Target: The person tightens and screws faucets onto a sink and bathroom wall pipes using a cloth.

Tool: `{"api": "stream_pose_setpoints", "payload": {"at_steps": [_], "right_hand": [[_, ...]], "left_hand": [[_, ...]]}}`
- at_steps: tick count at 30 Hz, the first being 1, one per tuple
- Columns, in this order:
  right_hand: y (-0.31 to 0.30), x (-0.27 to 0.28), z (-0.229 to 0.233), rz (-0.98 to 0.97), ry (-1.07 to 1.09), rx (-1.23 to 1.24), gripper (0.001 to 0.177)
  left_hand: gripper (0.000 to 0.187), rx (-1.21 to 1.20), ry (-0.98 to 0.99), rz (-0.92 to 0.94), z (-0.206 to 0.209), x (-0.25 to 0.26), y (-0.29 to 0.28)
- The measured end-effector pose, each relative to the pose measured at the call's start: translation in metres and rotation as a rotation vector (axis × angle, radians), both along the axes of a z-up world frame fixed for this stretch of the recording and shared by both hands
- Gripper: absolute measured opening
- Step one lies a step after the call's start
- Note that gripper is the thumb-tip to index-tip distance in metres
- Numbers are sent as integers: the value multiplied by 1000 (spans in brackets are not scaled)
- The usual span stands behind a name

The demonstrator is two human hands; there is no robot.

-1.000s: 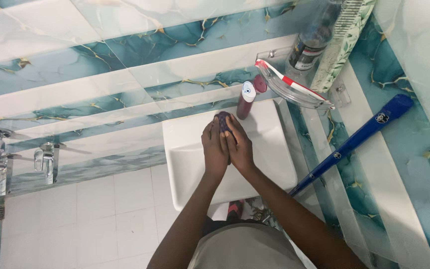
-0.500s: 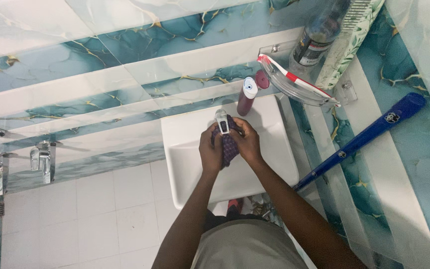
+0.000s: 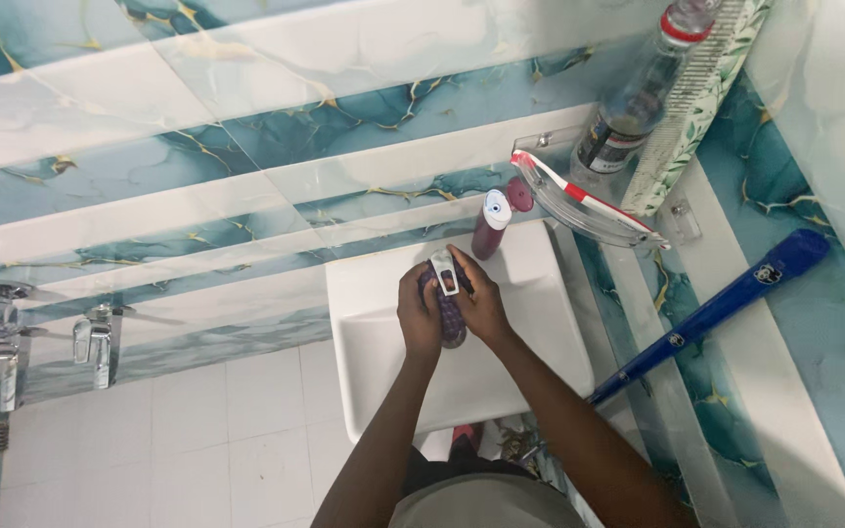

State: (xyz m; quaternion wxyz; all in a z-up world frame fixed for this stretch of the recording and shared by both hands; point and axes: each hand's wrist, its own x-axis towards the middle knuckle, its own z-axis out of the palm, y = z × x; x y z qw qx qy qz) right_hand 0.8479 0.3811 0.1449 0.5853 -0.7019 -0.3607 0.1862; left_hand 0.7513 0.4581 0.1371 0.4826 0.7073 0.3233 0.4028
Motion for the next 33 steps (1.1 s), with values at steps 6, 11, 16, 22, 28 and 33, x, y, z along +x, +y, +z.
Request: {"api": "stream_pose_setpoints", "payload": {"at_steps": [6,11,16,22,28,33], "right_hand": [[1,-3,-8,-95,115,-279,53],[-23,-16,-5,-90,428,-196,47],[-55,-30,-3,-37,459,-325,41],[-11,14,-19,-31,330,-229,38],[-50,-18,-13,-5,444,-227,40],[-26,8,-14,50,333,-220,41]], "left_hand": [[31,-41,165,-37,8,-8,0],[29,-185,270,-99,20,-29,-11],[27,-207,270,-176,14,-56,-31],[28,-216,222,-160,16,-21,15],[32,-248,242,-197,7,-50,-17],[34,-279,237,-177,3,-29,12]]}}
